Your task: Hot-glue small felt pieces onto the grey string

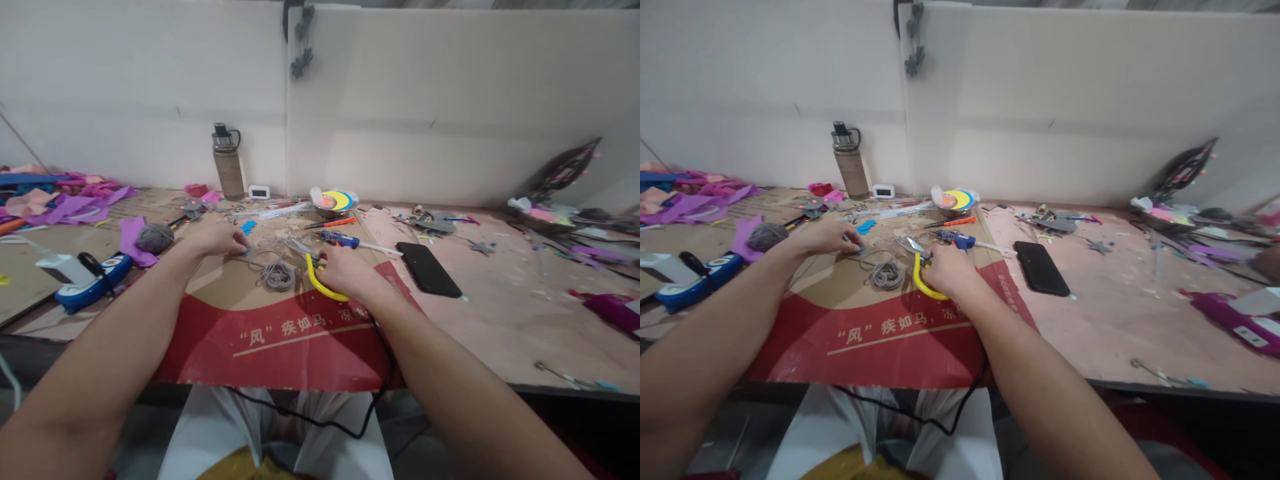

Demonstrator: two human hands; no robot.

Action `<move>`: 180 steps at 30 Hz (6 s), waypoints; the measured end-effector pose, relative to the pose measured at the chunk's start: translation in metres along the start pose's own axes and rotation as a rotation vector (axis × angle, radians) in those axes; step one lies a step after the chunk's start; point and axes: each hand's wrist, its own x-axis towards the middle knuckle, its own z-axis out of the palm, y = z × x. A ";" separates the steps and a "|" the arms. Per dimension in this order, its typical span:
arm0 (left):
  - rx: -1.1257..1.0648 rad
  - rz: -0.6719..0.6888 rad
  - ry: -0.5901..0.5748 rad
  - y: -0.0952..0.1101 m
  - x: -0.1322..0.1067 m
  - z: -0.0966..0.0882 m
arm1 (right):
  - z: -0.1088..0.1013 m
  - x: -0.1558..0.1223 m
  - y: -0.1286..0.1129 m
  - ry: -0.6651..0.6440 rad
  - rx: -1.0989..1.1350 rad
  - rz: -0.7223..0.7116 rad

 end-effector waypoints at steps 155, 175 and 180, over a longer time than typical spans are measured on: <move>-1.616 0.435 0.068 0.071 -0.011 0.039 | 0.013 0.036 -0.032 0.500 1.065 -0.382; -1.496 0.283 0.321 0.072 -0.013 0.038 | 0.018 0.042 -0.033 0.310 1.382 -0.205; -1.630 0.295 0.148 0.072 -0.013 0.038 | 0.019 0.044 -0.033 0.300 1.475 -0.146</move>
